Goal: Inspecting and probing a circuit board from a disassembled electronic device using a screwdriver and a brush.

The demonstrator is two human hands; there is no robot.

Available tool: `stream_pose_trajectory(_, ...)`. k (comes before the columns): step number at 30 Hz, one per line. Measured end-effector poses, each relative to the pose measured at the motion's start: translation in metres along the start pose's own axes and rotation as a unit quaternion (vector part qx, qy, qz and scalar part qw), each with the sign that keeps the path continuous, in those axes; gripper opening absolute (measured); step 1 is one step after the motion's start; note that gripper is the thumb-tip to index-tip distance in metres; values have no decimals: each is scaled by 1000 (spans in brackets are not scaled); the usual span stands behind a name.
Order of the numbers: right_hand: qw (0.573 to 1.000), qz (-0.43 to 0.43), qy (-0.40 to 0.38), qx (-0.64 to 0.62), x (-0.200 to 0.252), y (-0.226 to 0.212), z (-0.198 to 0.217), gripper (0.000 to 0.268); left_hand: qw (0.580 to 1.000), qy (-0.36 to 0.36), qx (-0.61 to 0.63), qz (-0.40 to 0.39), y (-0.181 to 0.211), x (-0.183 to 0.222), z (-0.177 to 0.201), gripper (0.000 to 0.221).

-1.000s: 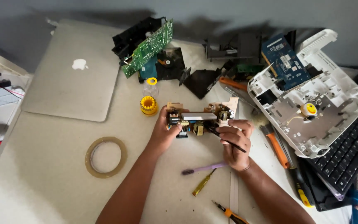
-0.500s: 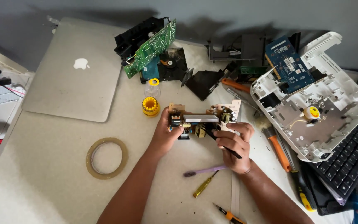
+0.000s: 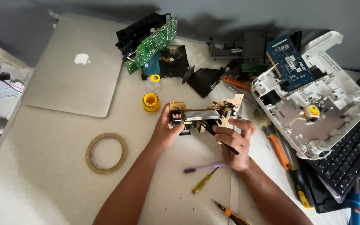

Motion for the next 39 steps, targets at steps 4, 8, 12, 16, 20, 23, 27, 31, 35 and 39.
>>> stream_pose_trajectory(4,999,-23,-5,-22,5,7,-3,21,1000,10,-5,4,-12,1,4,67)
stream_pose_trajectory(8,998,-57,-1,-41,7,14,-5,20,999,19,31,23,5,1,-4,67)
stream_pose_trajectory(12,999,-40,2,-29,7,14,-3,20,998,21,52,27,0,0,-3,71)
stream_pose_trajectory(16,999,-29,5,-20,11,16,-3,20,998,31,51,36,4,-1,-2,66)
stream_pose_trajectory(20,1000,-21,16,-13,6,13,-1,18,999,23,14,29,-2,-4,3,60)
stream_pose_trajectory(23,1000,-14,14,-18,4,12,-2,18,999,25,19,33,1,-2,0,61)
stream_pose_trajectory(27,999,0,4,-32,5,12,-2,19,998,34,42,40,12,-1,-7,61)
stream_pose_trajectory(31,999,9,10,-43,-2,7,1,20,999,28,15,27,15,-2,-7,62)
stream_pose_trajectory(35,999,-1,11,-49,3,10,-2,19,999,19,-15,34,14,1,-6,62)
stream_pose_trajectory(39,999,-7,10,-49,-6,5,0,18,999,16,-38,32,10,-1,-4,64)
Point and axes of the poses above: each hand's wrist, its own x-axis away from the middle knuckle, its own z-axis out of the back of the hand, y = z × x, the point moved 1 cm from there along -x, towards the middle knuckle, and after that the axes turned 12 degrees about x, right-handed, at the moved point
